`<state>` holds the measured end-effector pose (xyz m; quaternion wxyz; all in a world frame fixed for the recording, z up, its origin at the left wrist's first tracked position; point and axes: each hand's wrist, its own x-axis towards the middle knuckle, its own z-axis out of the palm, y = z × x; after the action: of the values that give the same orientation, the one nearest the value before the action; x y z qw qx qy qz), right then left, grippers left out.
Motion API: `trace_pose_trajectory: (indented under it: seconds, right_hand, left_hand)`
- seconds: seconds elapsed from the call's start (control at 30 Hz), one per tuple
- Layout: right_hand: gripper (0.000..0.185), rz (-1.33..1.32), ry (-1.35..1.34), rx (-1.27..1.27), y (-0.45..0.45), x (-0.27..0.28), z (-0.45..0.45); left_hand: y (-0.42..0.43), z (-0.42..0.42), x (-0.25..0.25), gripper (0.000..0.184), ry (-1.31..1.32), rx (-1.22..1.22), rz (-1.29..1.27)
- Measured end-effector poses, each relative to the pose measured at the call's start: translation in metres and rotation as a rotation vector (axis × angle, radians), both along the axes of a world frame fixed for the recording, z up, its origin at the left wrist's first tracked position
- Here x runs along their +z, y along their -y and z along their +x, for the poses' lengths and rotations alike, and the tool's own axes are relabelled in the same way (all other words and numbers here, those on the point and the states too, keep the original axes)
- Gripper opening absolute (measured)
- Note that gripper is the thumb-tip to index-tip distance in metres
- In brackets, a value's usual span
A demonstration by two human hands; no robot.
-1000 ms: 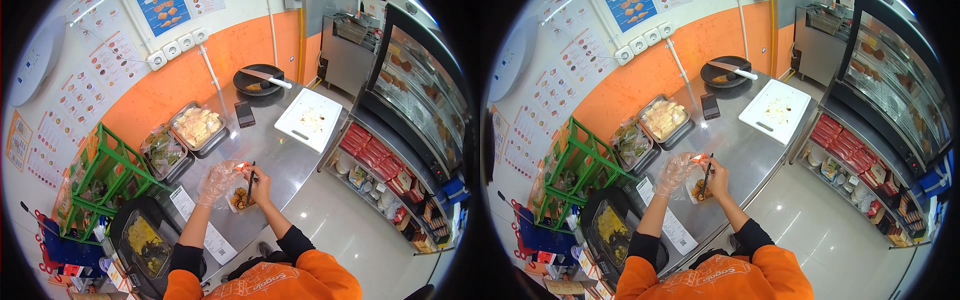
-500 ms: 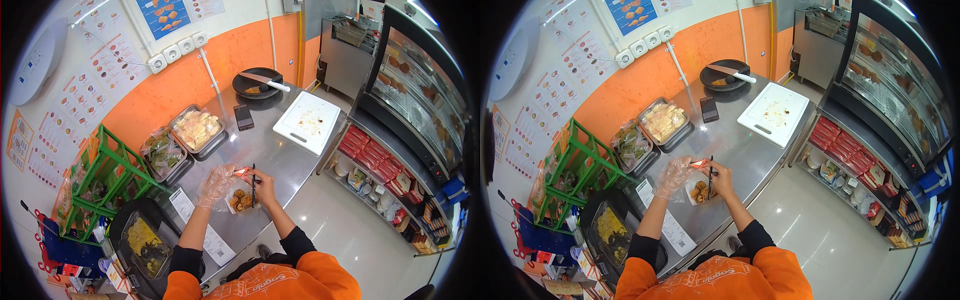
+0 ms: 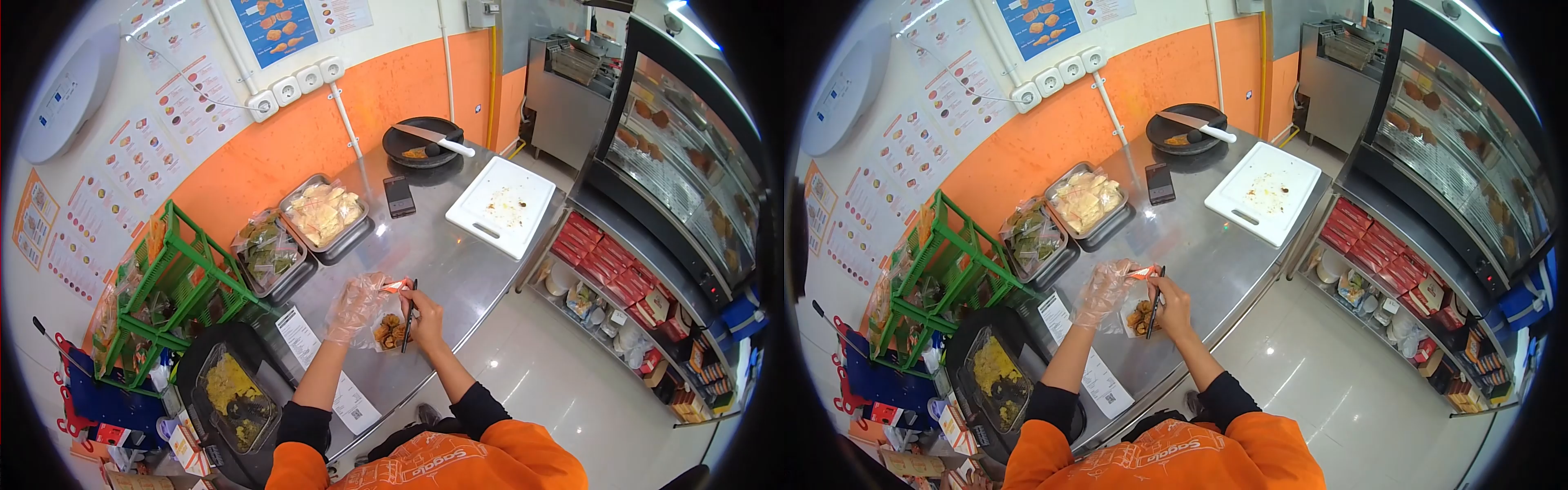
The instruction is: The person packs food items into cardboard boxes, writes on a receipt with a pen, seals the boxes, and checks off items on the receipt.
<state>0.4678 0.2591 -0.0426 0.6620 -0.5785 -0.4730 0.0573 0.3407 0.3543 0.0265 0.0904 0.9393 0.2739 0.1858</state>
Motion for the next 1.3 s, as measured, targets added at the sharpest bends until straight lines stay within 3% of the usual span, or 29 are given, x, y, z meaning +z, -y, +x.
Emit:
trace_pose_trajectory:
  seconds: [0.17, 0.37, 0.47, 0.57, 0.67, 0.8, 0.97, 1.07, 1.2, 1.3]
  right_hand:
    - [0.012, 0.049, 0.001, -0.011, -0.003, -0.004, 0.000]
    - [0.015, -0.016, -0.054, 0.082, 0.006, 0.001, 0.005]
    - [0.019, -0.041, -0.034, 0.083, 0.009, 0.011, 0.004]
    - [0.023, -0.012, 0.062, 0.016, 0.005, 0.005, 0.005]
    - [0.027, -0.044, 0.154, -0.115, 0.005, -0.002, 0.007]
    - [0.045, -0.118, 0.241, -0.172, 0.006, -0.004, 0.002]
    - [0.057, -0.177, 0.482, 0.020, 0.029, 0.010, 0.019]
    - [0.057, -0.211, 0.585, 0.118, 0.046, 0.006, 0.029]
    - [0.059, -0.246, 0.700, 0.165, 0.073, -0.025, 0.030]
    - [0.061, -0.193, 0.764, 0.143, 0.077, -0.036, 0.028]
  left_hand:
    - [-0.016, -0.004, -0.017, 0.020, 0.093, -0.092, -0.003]
    - [0.013, 0.001, 0.013, 0.023, -0.032, 0.083, -0.056]
    - [0.008, -0.002, -0.006, 0.025, -0.201, 0.118, 0.237]
    - [0.001, -0.007, -0.037, 0.023, 0.160, 0.066, 0.477]
    - [0.014, 0.000, -0.019, 0.022, -0.095, 0.112, 0.412]
    - [0.024, 0.008, -0.009, 0.022, -0.201, 0.122, 0.282]
    - [0.037, -0.003, 0.016, 0.034, -0.200, -0.026, -0.034]
    - [0.070, -0.030, 0.015, 0.073, 0.141, 0.090, -0.119]
    - [0.103, -0.061, -0.076, 0.120, 0.416, 0.393, -0.070]
    - [0.125, -0.037, -0.119, 0.118, 0.508, 0.377, -0.056]
